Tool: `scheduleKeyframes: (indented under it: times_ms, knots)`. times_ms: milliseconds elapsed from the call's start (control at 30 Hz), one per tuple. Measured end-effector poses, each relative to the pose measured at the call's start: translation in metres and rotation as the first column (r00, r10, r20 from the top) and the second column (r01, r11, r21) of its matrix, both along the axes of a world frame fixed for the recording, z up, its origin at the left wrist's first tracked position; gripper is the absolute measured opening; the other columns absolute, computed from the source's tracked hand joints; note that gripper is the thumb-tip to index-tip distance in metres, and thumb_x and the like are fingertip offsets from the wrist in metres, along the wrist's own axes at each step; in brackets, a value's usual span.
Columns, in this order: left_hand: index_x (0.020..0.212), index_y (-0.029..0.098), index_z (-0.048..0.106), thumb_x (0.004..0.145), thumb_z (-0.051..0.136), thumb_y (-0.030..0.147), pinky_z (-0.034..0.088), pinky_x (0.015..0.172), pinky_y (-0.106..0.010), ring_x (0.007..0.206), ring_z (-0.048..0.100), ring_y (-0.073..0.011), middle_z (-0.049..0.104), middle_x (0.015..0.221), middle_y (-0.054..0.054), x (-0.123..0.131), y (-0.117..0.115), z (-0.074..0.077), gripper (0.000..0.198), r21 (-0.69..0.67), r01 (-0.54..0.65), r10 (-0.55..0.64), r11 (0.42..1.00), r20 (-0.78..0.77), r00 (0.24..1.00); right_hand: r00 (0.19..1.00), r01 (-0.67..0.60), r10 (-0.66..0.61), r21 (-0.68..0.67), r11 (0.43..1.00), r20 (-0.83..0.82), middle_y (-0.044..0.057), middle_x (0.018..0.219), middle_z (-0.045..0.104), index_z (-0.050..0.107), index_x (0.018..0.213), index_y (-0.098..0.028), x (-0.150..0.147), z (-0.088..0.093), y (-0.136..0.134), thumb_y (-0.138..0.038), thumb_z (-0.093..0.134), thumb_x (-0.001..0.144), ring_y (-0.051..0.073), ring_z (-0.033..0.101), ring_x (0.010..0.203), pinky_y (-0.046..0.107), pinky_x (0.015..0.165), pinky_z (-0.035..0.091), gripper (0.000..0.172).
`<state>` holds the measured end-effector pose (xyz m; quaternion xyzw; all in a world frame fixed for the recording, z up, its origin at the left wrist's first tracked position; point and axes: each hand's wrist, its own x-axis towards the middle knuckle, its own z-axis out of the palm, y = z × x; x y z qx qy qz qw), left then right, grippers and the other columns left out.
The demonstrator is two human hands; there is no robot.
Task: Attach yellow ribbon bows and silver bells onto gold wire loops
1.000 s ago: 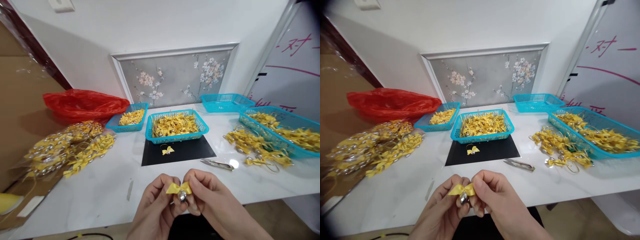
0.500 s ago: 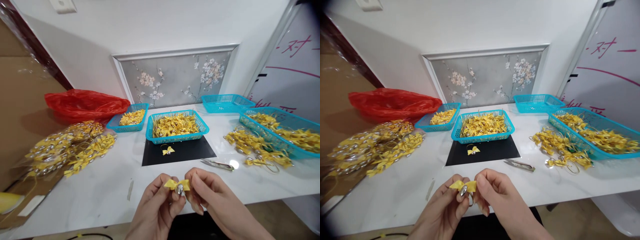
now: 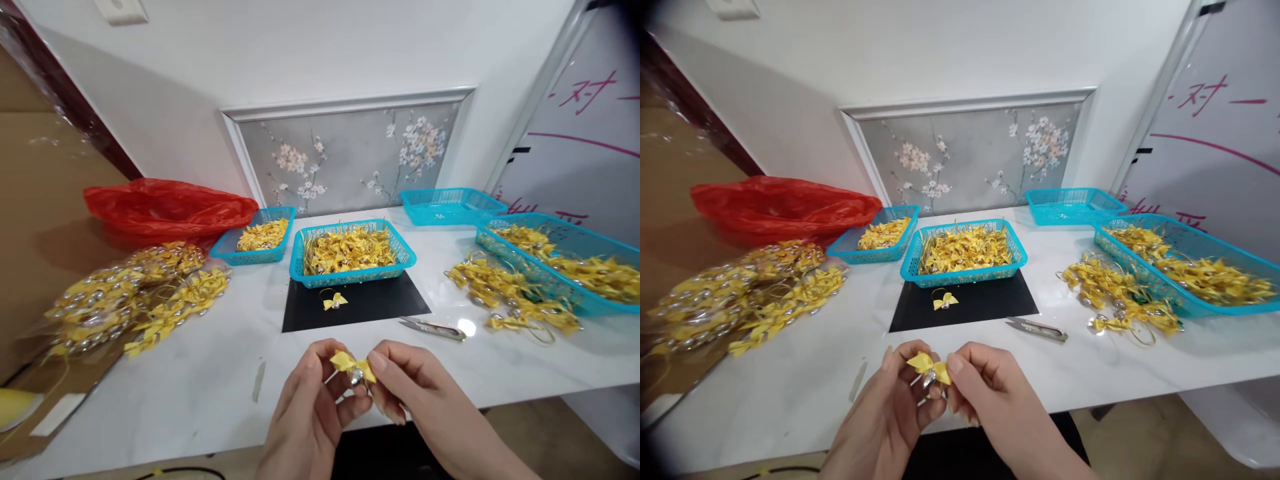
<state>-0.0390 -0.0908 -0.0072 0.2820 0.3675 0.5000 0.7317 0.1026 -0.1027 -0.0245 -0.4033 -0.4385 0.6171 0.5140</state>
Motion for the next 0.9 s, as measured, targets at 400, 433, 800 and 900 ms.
scheduleKeyframes:
  times_ms: [400, 433, 800, 900]
  knots:
    - [0.101, 0.024, 0.066, 0.068, 0.077, 0.049, 0.058, 0.08, -0.031, 0.108, 0.061, -0.0275, 0.069, 0.113, -0.006, -0.003, 0.021, -0.021, 0.043, 0.092, -0.02, 0.052, 0.996, -0.359, 0.932, 0.409, 0.348, -0.616, 0.509, 0.787, 0.674, 0.001, 0.063, 0.061, 0.058, 0.076, -0.02, 0.083, 0.001, 0.032, -0.039, 0.039, 0.092, 0.015, 0.056, 0.057, 0.024, 0.054, 0.042, 0.031]
    - [0.101, 0.024, 0.067, 0.069, 0.076, 0.05, 0.057, 0.082, -0.031, 0.108, 0.061, -0.0274, 0.069, 0.113, -0.006, -0.004, 0.023, -0.022, 0.043, 0.098, -0.018, 0.054, 0.995, -0.382, 0.922, 0.316, 0.398, -0.66, 0.536, 0.744, 0.682, 0.002, 0.066, 0.063, 0.058, 0.078, -0.02, 0.104, 0.001, 0.038, -0.037, 0.04, 0.09, 0.017, 0.057, 0.059, 0.025, 0.057, 0.043, 0.028]
    - [0.088, 0.02, 0.07, 0.075, 0.072, 0.044, 0.054, 0.071, -0.029, 0.077, 0.063, -0.0193, 0.071, 0.086, -0.005, -0.006, 0.029, -0.038, 0.028, 0.152, -0.048, 0.102, 0.987, -0.371, 0.923, -0.195, 0.412, -0.558, 0.583, 0.7, 0.807, 0.009, 0.055, 0.066, 0.07, 0.069, -0.022, 0.201, -0.011, 0.07, -0.024, 0.051, 0.075, 0.026, 0.056, 0.046, 0.031, 0.046, 0.031, 0.02]
    - [0.085, 0.02, 0.071, 0.073, 0.073, 0.045, 0.054, 0.068, -0.027, 0.074, 0.061, -0.0177, 0.07, 0.084, -0.004, -0.008, 0.03, -0.042, 0.027, 0.152, -0.055, 0.102, 0.987, -0.325, 0.94, -0.129, 0.286, -0.579, 0.589, 0.756, 0.805, 0.011, 0.079, 0.074, 0.072, 0.09, -0.021, 0.159, 0.002, 0.083, -0.027, 0.05, 0.084, 0.028, 0.067, 0.07, 0.033, 0.059, 0.044, 0.023]
